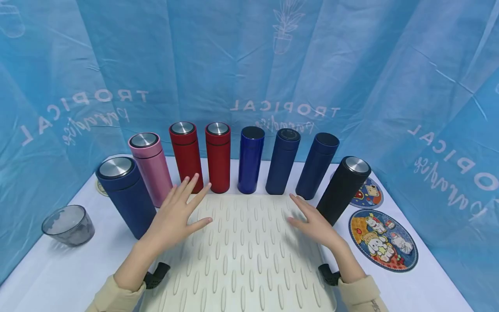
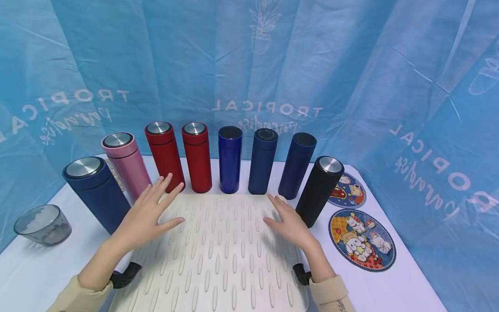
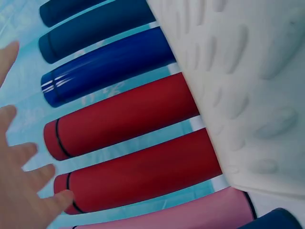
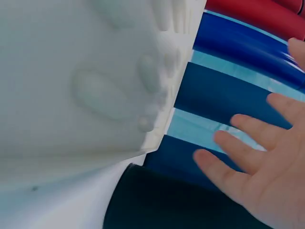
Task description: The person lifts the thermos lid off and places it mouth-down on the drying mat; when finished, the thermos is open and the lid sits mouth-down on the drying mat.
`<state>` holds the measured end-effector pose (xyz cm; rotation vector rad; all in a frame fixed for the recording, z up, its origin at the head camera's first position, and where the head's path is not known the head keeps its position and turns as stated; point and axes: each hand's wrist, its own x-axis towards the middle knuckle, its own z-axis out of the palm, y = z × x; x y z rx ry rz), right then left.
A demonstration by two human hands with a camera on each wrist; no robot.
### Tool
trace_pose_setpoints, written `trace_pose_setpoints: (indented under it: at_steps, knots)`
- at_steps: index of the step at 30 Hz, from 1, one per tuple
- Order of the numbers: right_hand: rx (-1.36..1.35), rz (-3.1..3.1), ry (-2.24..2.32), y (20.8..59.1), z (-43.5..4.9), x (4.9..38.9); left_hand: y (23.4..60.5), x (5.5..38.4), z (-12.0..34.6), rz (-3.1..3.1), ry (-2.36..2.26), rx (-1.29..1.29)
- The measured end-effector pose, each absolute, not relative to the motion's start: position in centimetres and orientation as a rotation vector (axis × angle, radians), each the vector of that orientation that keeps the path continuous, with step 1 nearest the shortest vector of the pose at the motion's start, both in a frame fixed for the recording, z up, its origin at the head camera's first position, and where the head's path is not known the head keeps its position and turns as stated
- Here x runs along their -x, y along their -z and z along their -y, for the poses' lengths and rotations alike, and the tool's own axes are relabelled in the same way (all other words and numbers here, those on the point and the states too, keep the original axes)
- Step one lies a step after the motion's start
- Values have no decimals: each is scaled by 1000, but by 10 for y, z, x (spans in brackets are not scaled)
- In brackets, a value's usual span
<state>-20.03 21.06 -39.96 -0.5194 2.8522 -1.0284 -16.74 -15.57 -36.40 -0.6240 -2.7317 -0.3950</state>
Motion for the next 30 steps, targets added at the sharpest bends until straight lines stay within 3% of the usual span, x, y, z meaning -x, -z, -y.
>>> trace_pose_setpoints:
  at_steps: [8,14,24,30]
  knots:
    - [353,-2819,1009,409,-224,193,344,167,164,2129,393,660]
    - [306,-2794,1025,409,-232,187,323,164,181,1801,479,507]
    - [216,-2810,917,416,-239,190,319,162,226,1860,569,257]
    - [202,-2843,853,415,-240,191,324,160,247,2044,1027,184]
